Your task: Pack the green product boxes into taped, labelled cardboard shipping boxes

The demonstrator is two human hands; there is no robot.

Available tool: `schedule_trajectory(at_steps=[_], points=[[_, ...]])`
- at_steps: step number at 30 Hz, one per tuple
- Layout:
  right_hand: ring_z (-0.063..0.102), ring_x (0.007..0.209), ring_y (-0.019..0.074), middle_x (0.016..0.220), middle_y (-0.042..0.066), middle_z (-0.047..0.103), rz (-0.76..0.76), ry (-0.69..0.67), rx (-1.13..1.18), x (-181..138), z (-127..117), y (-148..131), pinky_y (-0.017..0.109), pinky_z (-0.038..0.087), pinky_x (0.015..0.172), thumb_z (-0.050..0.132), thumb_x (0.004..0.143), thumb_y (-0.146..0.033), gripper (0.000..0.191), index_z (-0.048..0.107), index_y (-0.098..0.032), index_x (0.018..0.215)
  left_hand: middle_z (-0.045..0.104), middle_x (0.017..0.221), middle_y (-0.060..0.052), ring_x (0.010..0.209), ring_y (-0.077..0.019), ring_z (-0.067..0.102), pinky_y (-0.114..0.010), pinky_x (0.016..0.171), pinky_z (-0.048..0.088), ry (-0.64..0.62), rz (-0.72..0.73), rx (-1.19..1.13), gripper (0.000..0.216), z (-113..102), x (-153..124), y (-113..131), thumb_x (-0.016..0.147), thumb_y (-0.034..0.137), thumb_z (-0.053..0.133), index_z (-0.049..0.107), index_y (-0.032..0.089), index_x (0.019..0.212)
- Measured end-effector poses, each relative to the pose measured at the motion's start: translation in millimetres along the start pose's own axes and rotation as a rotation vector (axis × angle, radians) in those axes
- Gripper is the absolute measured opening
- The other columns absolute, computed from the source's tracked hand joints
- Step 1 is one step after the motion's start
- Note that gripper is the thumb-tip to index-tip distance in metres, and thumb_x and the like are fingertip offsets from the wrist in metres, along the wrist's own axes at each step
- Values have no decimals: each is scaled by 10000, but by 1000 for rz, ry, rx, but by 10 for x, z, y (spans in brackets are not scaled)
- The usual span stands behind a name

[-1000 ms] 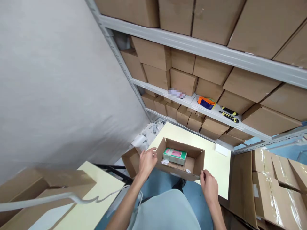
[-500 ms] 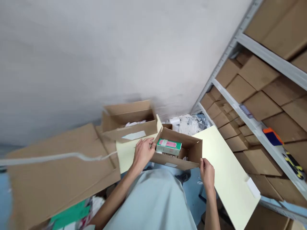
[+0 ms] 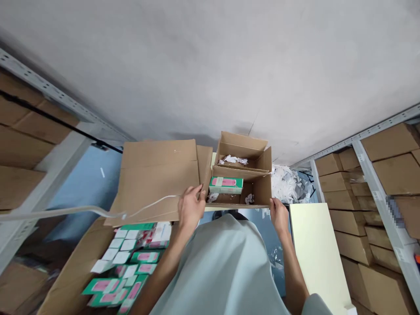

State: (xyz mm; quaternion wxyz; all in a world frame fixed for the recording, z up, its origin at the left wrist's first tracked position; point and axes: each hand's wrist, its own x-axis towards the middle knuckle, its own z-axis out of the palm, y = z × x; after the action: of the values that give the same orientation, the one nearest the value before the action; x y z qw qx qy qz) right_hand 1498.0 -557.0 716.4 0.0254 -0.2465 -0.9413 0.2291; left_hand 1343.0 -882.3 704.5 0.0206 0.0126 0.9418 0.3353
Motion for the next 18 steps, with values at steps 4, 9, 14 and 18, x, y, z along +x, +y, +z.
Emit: schedule_trajectory(at_steps=[4, 9, 14, 18], points=[[714, 748, 261, 872, 154, 775, -58, -21, -38, 277, 14, -7, 324, 467, 715, 135, 1137, -660, 770, 711, -195, 924, 804, 1144, -95, 1013, -299, 749, -407, 963, 591, -15, -72, -44, 367, 131, -21, -102, 1016, 362, 506, 802, 241, 1198], [723, 729, 258, 830, 132, 769, -71, -117, -88, 521, -32, 76, 313, 444, 693, 151, 1132, -684, 771, 722, -197, 955, 787, 1201, -108, 1087, -299, 759, -391, 989, 590, -24, -114, -102, 347, 297, 10, -24, 1032, 335, 493, 758, 230, 1229], [748, 727, 257, 850, 125, 805, -68, -104, -114, 939, -239, 21, 307, 448, 682, 261, 1113, -718, 740, 762, -185, 996, 765, 1295, -138, 1227, -323, 728, -424, 1075, 573, -32, -147, -98, 368, 426, 219, 145, 988, 268, 546, 676, 198, 1325], [765, 778, 230, 985, 113, 833, -203, -47, -106, 1569, -395, -328, 297, 500, 737, 368, 1139, -617, 596, 780, -189, 1086, 744, 1357, -174, 1245, -340, 727, -447, 1075, 579, -42, -162, -84, 414, 528, 476, 215, 1034, 314, 518, 631, 170, 1405]])
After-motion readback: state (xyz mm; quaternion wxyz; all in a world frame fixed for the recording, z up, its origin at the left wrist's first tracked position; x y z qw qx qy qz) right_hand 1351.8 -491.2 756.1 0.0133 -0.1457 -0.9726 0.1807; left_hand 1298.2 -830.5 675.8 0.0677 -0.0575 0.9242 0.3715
